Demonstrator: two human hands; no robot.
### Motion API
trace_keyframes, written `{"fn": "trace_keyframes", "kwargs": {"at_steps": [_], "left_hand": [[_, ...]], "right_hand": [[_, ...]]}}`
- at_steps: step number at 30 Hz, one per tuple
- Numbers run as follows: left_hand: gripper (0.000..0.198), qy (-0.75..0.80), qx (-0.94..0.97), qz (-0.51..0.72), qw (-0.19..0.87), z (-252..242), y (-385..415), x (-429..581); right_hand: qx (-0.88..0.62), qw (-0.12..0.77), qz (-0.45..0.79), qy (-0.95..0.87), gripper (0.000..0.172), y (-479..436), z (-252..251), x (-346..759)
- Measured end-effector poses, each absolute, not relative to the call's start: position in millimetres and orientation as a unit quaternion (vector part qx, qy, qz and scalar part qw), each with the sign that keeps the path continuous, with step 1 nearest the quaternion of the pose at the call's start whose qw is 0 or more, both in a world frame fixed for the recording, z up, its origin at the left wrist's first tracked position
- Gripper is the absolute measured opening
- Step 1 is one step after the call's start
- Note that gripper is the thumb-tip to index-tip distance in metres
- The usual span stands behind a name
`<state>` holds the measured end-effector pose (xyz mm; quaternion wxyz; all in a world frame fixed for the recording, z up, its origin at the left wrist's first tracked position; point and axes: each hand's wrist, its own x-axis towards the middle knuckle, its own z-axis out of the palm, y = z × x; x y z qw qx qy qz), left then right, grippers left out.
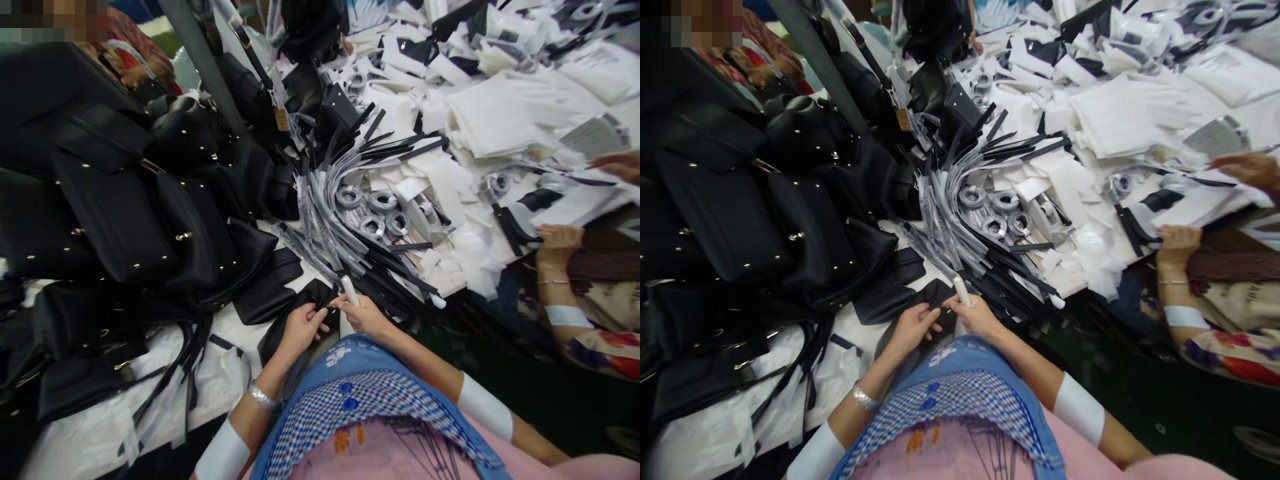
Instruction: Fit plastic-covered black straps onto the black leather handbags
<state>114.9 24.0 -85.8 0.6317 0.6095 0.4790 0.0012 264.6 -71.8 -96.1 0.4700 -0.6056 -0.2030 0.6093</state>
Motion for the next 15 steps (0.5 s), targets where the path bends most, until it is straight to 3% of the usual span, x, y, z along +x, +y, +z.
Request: {"fn": "trace_keyframes", "kwargs": {"at_steps": [2,8,11,15], "left_hand": [[0.033,0.460,0.619,-0.017,0.636,-78.7,34.1,115.9],[0.043,0.456,0.632,0.006,0.627,-57.3,56.1,97.7],[0.046,0.452,0.629,-0.023,0.631,-46.5,47.0,70.6],[0.034,0.414,0.666,-0.054,0.618,-33.6,19.0,35.1]], "right_hand": [[-0.610,0.470,0.600,-0.216,0.039,-66.9,-95.8,278.0],[-0.709,0.403,0.351,-0.460,0.033,-32.9,-92.0,313.3],[-0.710,0.370,0.364,-0.476,0.040,-19.3,-92.1,331.4],[-0.737,0.351,0.322,-0.479,0.043,-5.1,-86.9,350.4]]}}
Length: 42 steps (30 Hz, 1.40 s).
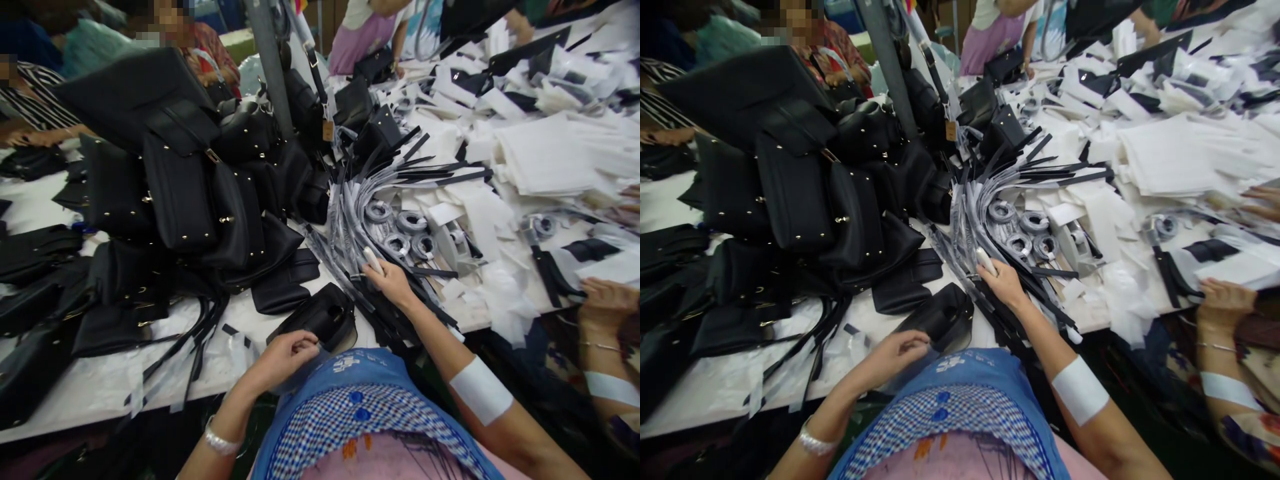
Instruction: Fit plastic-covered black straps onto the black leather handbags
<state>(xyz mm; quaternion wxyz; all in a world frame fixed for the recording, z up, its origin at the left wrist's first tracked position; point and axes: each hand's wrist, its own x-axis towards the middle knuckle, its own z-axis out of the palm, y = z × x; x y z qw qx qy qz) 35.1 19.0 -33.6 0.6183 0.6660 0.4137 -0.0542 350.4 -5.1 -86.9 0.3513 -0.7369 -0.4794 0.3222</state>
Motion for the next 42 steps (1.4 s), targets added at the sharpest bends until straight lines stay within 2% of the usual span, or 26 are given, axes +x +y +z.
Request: {"fn": "trace_keyframes", "kwargs": {"at_steps": [3,5,7,9,12,15,21,25,29,32,36,40,42], "left_hand": [[0.025,0.408,0.711,-0.075,0.567,-29.4,3.8,22.7],[0.027,0.430,0.721,-0.058,0.540,-27.0,0.4,23.1],[0.028,0.457,0.705,-0.017,0.542,-22.9,1.1,28.2],[0.027,0.468,0.690,0.021,0.551,-17.7,3.6,35.9],[0.026,0.469,0.688,0.046,0.552,-12.7,5.8,49.3],[0.026,0.466,0.702,0.062,0.535,-15.1,4.3,66.4],[0.028,0.427,0.686,0.106,0.580,-18.7,1.0,105.0],[0.029,0.408,0.724,0.130,0.541,-7.1,4.0,89.7],[0.035,0.403,0.758,0.081,0.506,-1.8,2.0,26.8],[0.025,0.439,0.730,0.064,0.520,-2.5,-1.3,-20.5],[0.026,0.496,0.705,0.134,0.489,15.4,-0.2,-38.0],[0.025,0.463,0.740,0.202,0.444,59.3,5.2,-9.0],[0.025,0.437,0.749,0.231,0.441,78.1,6.7,4.2]], "right_hand": [[-0.752,0.301,0.217,-0.544,0.053,3.1,-72.6,346.4],[-0.729,0.284,0.173,-0.598,0.061,2.9,-57.1,331.3],[-0.652,0.287,0.207,-0.671,0.053,-4.1,-39.7,310.2],[-0.544,0.273,0.305,-0.732,0.049,-16.1,-25.6,289.8],[-0.476,0.229,0.404,-0.747,0.066,-33.1,-20.9,271.9],[-0.502,0.209,0.407,-0.734,0.077,-38.6,-34.9,270.7],[-0.499,0.271,0.406,-0.716,0.090,-32.1,-54.1,277.2],[-0.510,0.267,0.399,-0.714,0.079,-32.4,-48.2,284.8],[-0.575,0.269,0.367,-0.679,0.072,-27.5,-50.5,304.2],[-0.618,0.234,0.337,-0.671,0.073,-21.2,-43.8,313.7],[-0.541,0.183,0.283,-0.770,0.084,-18.6,6.1,295.3],[-0.443,0.192,0.283,-0.828,0.075,-16.5,66.9,247.3],[-0.444,0.174,0.289,-0.830,0.057,-12.9,80.3,229.3]]}}
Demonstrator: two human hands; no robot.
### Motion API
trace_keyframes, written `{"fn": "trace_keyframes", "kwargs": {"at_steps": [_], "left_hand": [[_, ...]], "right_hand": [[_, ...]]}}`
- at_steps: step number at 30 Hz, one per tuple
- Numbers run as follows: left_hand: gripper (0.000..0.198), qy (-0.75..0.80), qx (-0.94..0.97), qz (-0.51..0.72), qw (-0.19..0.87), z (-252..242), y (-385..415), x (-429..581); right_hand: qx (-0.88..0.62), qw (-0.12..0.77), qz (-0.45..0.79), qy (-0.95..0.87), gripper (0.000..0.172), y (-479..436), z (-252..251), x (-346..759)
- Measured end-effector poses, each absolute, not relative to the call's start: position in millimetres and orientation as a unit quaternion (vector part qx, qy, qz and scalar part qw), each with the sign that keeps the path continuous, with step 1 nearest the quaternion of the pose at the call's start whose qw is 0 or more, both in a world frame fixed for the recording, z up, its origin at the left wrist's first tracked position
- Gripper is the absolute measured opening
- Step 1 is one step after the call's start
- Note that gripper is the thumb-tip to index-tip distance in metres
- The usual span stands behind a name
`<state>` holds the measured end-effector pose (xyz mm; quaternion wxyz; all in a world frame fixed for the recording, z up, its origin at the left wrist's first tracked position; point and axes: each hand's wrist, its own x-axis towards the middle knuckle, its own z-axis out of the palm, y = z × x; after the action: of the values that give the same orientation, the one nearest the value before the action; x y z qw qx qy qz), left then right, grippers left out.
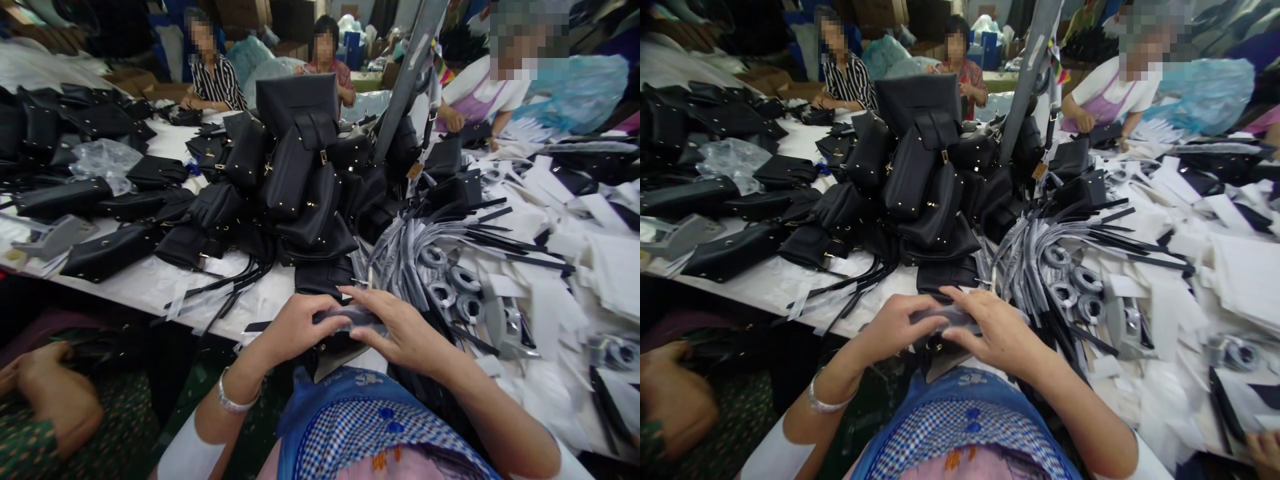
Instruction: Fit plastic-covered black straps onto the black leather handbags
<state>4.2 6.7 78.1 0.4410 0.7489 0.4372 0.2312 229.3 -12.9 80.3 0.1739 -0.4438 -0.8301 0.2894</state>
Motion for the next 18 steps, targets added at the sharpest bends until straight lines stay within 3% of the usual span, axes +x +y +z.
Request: {"fn": "trace_keyframes", "kwargs": {"at_steps": [2,8,14,16,18], "left_hand": [[0.027,0.437,0.746,0.239,0.441,86.8,6.2,7.4],[0.041,0.511,0.695,0.196,0.466,61.1,-9.2,-30.7],[0.030,0.601,0.538,0.390,0.445,57.0,-12.1,-64.1],[0.029,0.609,0.506,0.438,0.426,65.6,-10.7,-65.1],[0.025,0.602,0.523,0.451,0.400,78.1,-10.9,-57.8]], "right_hand": [[-0.468,0.160,0.279,-0.823,0.036,-9.1,82.6,224.6],[-0.563,0.223,0.138,-0.784,0.053,-6.3,62.2,278.5],[-0.610,0.114,0.153,-0.769,0.044,-8.2,-12.0,332.2],[-0.646,0.126,0.157,-0.736,0.037,-7.2,-19.0,334.5],[-0.673,0.198,0.133,-0.700,0.033,-6.7,-0.5,323.0]]}}
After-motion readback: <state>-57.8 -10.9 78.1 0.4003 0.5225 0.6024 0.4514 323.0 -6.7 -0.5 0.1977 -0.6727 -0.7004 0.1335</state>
